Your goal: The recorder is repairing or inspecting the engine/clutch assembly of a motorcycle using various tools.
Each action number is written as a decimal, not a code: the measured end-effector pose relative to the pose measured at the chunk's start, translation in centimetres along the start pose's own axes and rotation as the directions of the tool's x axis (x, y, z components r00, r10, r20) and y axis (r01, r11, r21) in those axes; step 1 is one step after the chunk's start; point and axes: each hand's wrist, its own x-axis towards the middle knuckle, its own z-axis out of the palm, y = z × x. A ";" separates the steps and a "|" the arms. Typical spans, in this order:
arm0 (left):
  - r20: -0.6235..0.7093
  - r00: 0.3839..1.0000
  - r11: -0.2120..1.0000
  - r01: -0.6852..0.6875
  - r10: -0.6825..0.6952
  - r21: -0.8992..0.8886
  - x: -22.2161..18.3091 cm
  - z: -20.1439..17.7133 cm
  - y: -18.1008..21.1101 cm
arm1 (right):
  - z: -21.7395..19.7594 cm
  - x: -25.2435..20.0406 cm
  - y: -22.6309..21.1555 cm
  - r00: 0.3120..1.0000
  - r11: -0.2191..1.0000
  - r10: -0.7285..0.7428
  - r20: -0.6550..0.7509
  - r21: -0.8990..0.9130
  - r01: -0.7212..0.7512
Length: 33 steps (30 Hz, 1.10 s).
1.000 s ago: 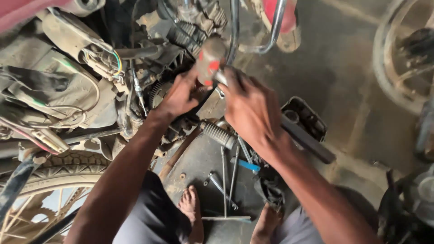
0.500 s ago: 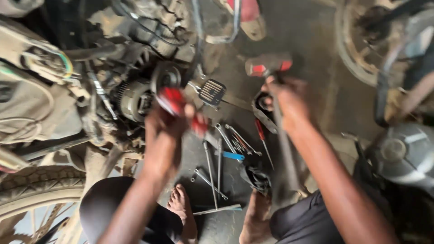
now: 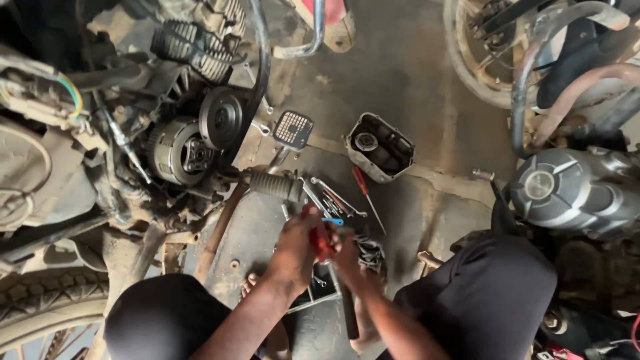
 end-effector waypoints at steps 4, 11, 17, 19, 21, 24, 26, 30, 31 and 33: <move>-0.089 0.996 1.000 0.016 -0.018 -0.016 0.1 0.6 0.2 | -0.3 -3.1 4.7 0.847 0.184 -0.472 0.244 -0.912 0.366; -0.139 0.990 0.993 0.043 -0.028 0.107 1.9 -0.7 -1.5 | -1.0 -1.1 6.7 0.768 -0.104 -0.484 0.419 -0.899 0.425; -0.145 0.989 0.987 0.049 -0.027 0.151 2.7 -0.8 -2.3 | -6.7 3.4 9.4 0.886 0.247 -0.421 0.197 -0.915 0.320; -0.144 0.989 0.982 0.047 -0.020 0.185 2.7 -0.7 -2.5 | -9.1 6.1 9.5 0.761 0.386 -0.568 0.314 -0.715 0.583; -0.131 0.991 0.971 -0.004 0.036 0.239 2.5 -0.4 -2.5 | -8.5 6.6 5.5 0.956 0.985 -0.100 0.274 -0.106 0.134; -0.132 0.985 0.967 -0.072 0.107 0.246 1.0 1.4 0.0 | 7.1 -4.9 -10.9 0.979 0.844 0.182 0.094 -0.525 -0.106; -0.101 0.974 0.950 -0.173 0.205 0.259 0.9 0.9 1.0 | 13.7 -11.3 -17.1 0.971 0.817 0.189 0.144 -0.571 -0.074; -0.004 0.884 0.861 -0.455 0.468 0.227 -0.6 0.5 4.4 | 18.3 -20.5 -23.2 0.863 0.757 0.233 0.448 -0.640 0.128; -0.005 0.881 0.859 -0.461 0.474 0.223 -0.6 0.6 4.8 | 18.5 -21.1 -23.1 0.861 0.754 0.234 0.453 -0.643 0.133; -0.054 0.864 0.858 -0.488 0.501 0.158 -0.9 0.5 5.3 | 18.7 -22.4 -22.5 0.785 0.750 0.214 0.581 -0.613 0.249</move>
